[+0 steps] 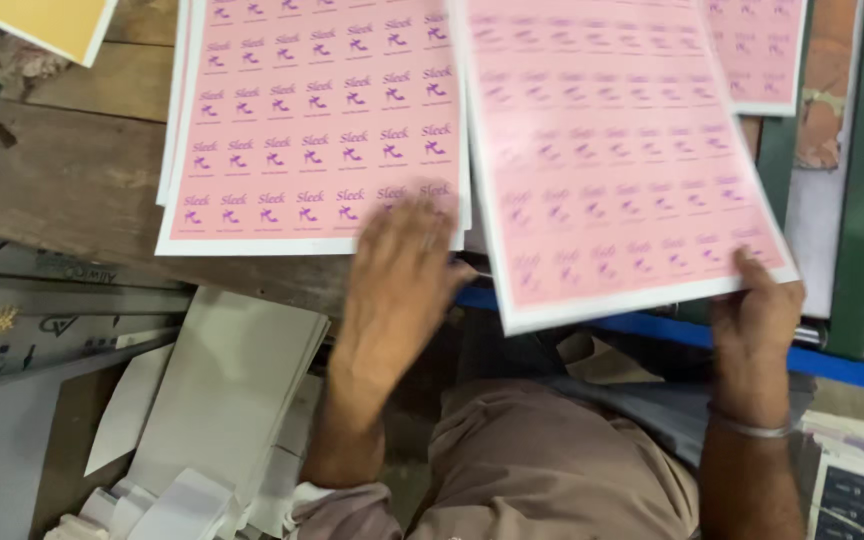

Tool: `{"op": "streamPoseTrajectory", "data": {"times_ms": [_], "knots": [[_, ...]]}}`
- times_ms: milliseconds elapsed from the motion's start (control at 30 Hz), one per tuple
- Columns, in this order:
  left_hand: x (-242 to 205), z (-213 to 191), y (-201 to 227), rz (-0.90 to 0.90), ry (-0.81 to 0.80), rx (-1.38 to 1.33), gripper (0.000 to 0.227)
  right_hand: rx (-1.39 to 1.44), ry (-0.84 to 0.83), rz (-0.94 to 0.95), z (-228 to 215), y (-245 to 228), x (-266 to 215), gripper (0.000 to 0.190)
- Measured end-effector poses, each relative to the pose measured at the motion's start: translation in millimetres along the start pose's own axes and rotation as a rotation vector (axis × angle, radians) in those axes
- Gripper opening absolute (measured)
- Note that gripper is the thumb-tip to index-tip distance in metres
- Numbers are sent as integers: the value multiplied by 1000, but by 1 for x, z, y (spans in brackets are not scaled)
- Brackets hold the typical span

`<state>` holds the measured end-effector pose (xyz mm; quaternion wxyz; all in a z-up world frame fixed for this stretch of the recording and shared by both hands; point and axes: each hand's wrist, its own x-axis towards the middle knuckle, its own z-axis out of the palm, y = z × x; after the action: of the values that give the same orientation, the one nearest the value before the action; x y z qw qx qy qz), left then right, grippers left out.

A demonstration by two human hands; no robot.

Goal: The person repeatedly picks up sheets of pink stickers from a stack on the left and places them onto a blue roller machine on the right. The person handles the sheets one at a time, moving them from the input stack to the machine's surface.

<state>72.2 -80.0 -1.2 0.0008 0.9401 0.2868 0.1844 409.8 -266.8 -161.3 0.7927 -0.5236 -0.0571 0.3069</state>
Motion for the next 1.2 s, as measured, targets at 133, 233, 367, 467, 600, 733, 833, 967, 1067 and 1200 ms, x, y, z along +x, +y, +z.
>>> {"op": "streamPoseTrajectory", "data": {"times_ms": [133,233,367,467,600,733,833,967,1067,1200], "knots": [[3,3,-26,-2,46,20,47,144,182,-124,-54,11,17,39],[3,6,-31,-5,102,11,37,-77,260,-176,-88,22,1,37],[-3,12,-32,-21,130,-1,50,-127,265,-177,-114,48,-43,39],[-8,14,-32,-51,129,12,50,-97,242,-162,-119,64,-63,38],[-5,11,-32,-54,97,7,51,-123,166,-250,-112,71,-47,37],[-5,10,-33,-57,83,0,52,-160,266,-237,-94,71,-1,43],[-8,14,-35,-69,103,5,52,-114,202,-290,-80,73,26,39],[-7,16,-33,-72,66,17,52,-66,349,36,-69,73,46,34],[-5,11,-33,-38,47,21,52,-77,112,117,-65,71,43,31],[-5,-7,-56,-15,-12,-182,53,-135,2,167,-57,65,15,34]]}}
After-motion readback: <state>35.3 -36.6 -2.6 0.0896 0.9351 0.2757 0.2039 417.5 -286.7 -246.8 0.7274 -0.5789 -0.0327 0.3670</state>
